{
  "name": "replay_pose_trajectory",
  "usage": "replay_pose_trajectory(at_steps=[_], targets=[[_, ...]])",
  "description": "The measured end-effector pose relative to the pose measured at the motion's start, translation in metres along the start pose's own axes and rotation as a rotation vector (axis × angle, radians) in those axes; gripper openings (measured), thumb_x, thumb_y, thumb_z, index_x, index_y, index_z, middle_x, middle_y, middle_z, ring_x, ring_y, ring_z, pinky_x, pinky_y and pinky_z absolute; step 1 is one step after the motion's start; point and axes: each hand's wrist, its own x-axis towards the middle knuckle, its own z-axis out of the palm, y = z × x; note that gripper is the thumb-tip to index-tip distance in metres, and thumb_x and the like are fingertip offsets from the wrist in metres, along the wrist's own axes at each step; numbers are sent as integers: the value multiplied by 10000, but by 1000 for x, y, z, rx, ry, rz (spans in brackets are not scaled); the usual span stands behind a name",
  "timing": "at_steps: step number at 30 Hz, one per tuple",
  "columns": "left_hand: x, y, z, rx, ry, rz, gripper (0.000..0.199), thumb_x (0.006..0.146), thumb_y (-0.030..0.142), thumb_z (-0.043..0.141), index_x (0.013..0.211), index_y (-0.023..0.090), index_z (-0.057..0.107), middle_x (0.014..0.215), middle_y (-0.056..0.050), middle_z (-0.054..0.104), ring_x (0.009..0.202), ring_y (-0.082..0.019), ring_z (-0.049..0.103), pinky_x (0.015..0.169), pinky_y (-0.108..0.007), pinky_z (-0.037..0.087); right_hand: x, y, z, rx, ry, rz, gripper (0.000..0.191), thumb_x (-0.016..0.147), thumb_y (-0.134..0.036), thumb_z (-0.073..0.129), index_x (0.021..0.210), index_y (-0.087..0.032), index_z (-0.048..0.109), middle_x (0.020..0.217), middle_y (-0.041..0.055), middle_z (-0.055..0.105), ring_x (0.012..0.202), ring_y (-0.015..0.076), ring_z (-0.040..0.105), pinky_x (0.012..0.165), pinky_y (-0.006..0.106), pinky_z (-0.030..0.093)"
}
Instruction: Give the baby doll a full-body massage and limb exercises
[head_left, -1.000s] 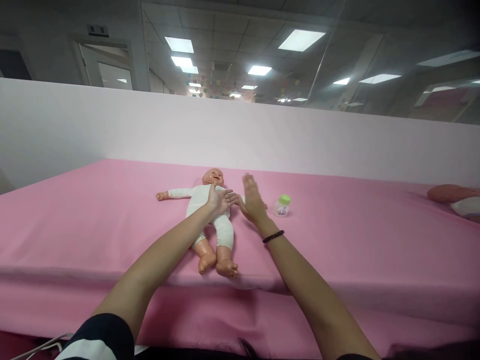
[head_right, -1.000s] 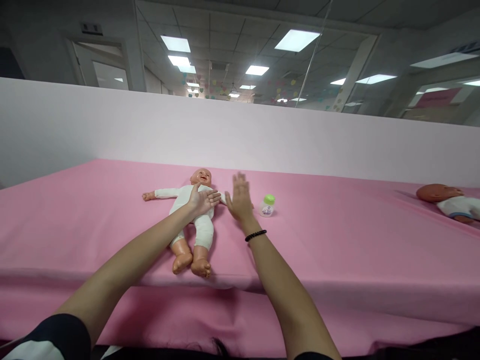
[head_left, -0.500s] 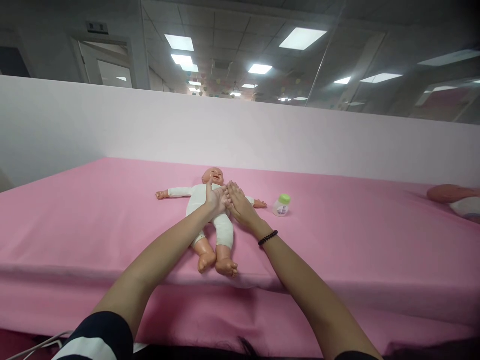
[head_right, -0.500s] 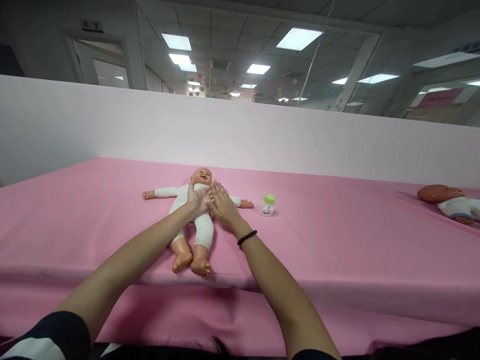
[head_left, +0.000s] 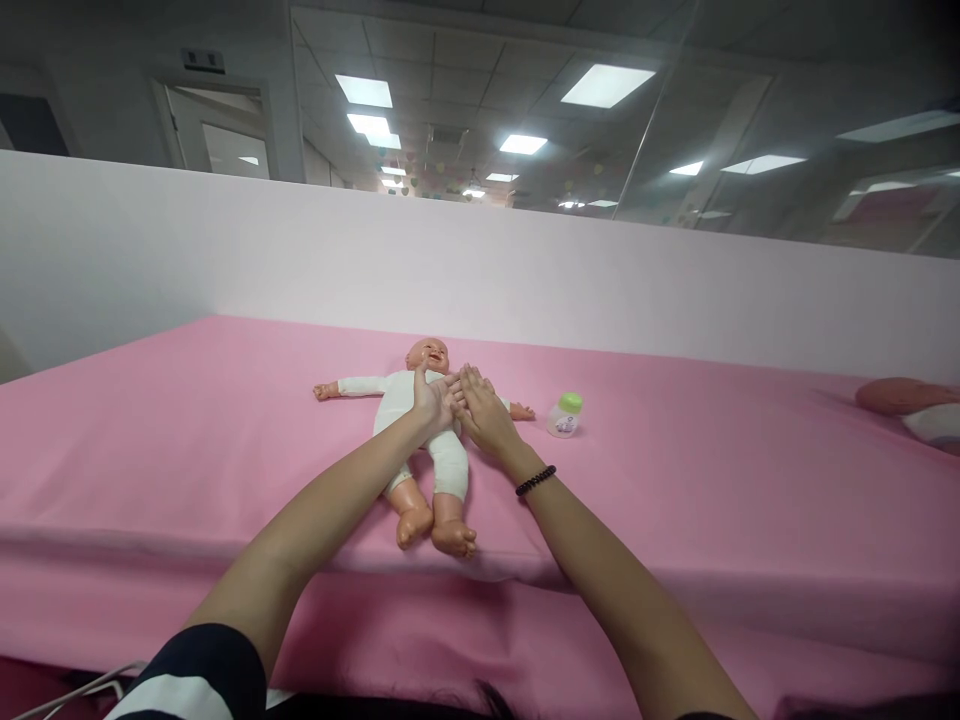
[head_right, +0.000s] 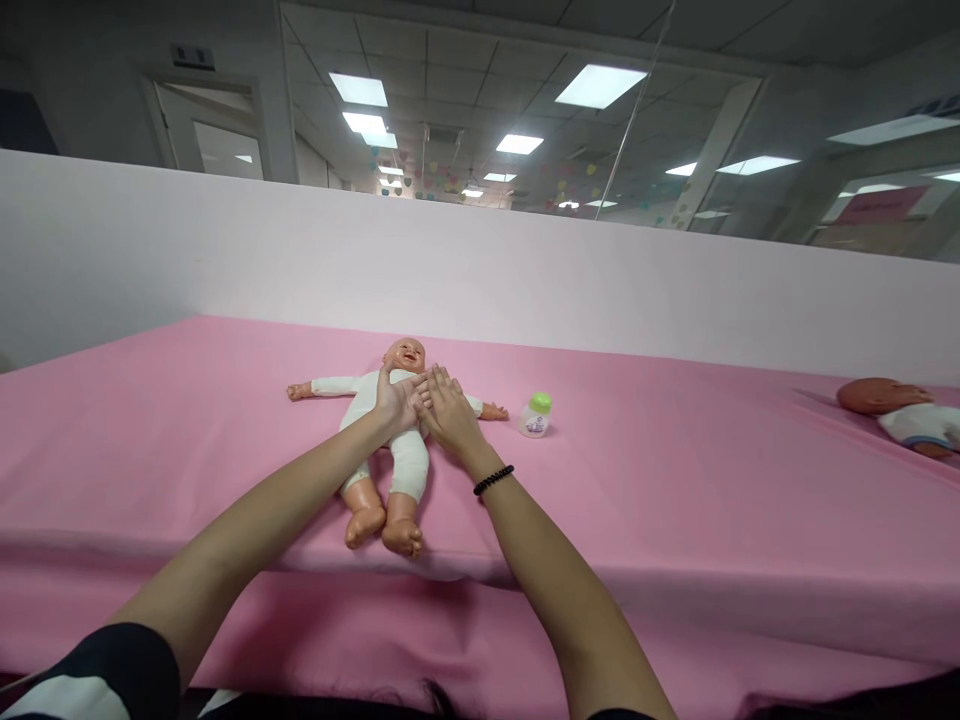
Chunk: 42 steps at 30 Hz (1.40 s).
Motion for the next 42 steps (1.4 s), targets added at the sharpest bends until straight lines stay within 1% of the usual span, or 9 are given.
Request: replay_pose_trajectory(at_steps=[4, 8, 13, 17, 22, 27, 30, 34, 42], targets=[[0, 1, 1, -45, 23, 43, 805, 928, 692, 358, 1308, 24, 600, 1228, -268, 691, 1170, -347, 677, 980, -428, 560, -1, -5, -2, 12, 13, -132, 753, 1066, -573, 228, 1606, -56, 320, 1643, 193, 281, 1572, 291, 202, 1283, 558, 190], [-3, 2, 6, -71, 0, 7, 825, 925, 696, 344, 1335, 23, 590, 1273, -282, 671, 1186, -366, 668, 1024, -492, 532, -1, -14, -4, 27, -18, -258, 755, 1063, -576, 263, 1615, -62, 298, 1659, 176, 241, 1579, 276, 176, 1291, 528, 196], [-8, 0, 11, -56, -23, -1, 803, 944, 680, 290, 1328, 49, 605, 1282, -258, 674, 1182, -351, 672, 1021, -476, 538, 0, -13, -3, -25, 10, -120, 794, 1058, -605, 192, 1627, -54, 253, 1672, 167, 197, 1586, 301, 126, 1285, 570, 151], [-9, 1, 10, -18, 8, -13, 818, 936, 695, 292, 1313, 38, 599, 1217, -252, 698, 1146, -337, 688, 948, -420, 575, -1, -1, -1, -32, 57, 5, 793, 1055, -607, 196, 1614, -52, 295, 1649, 187, 262, 1562, 315, 226, 1265, 584, 208], [-8, 4, 9, -29, 52, 31, 814, 939, 679, 299, 1300, 14, 598, 1178, -259, 710, 1116, -318, 701, 933, -378, 573, -3, 1, -2, -22, 103, -106, 685, 1061, -542, 287, 1561, -99, 436, 1587, 177, 402, 1529, 306, 321, 1265, 574, 235], [-11, 4, 14, -53, 3, 1, 803, 931, 667, 282, 1337, 45, 588, 1256, -262, 686, 1166, -349, 679, 1028, -481, 522, -3, -10, -4, 44, 51, -254, 679, 1060, -517, 344, 1589, -93, 378, 1624, 162, 338, 1548, 281, 280, 1272, 534, 264], [-13, 4, 16, -64, -9, -8, 798, 927, 672, 290, 1323, 50, 595, 1256, -267, 685, 1172, -360, 674, 1043, -508, 509, -3, -11, -2, 30, 45, -219, 705, 1064, -532, 320, 1605, -81, 334, 1649, 160, 278, 1568, 277, 221, 1286, 535, 219], [-13, 2, 14, -43, -9, -16, 782, 928, 695, 302, 1258, 63, 625, 1208, -254, 701, 1135, -344, 692, 1009, -467, 539, -1, -6, 2, -5, 80, -111, 720, 1067, -538, 276, 1616, -72, 299, 1655, 160, 259, 1576, 281, 187, 1292, 552, 179], [-12, 3, 13, -4, 43, 4, 784, 943, 682, 311, 1214, 17, 626, 1050, -249, 733, 1012, -317, 726, 885, -388, 583, -2, -1, 2, 12, 172, -52, 684, 1059, -520, 295, 1477, -34, 535, 1524, 195, 479, 1474, 287, 424, 1247, 506, 351]])
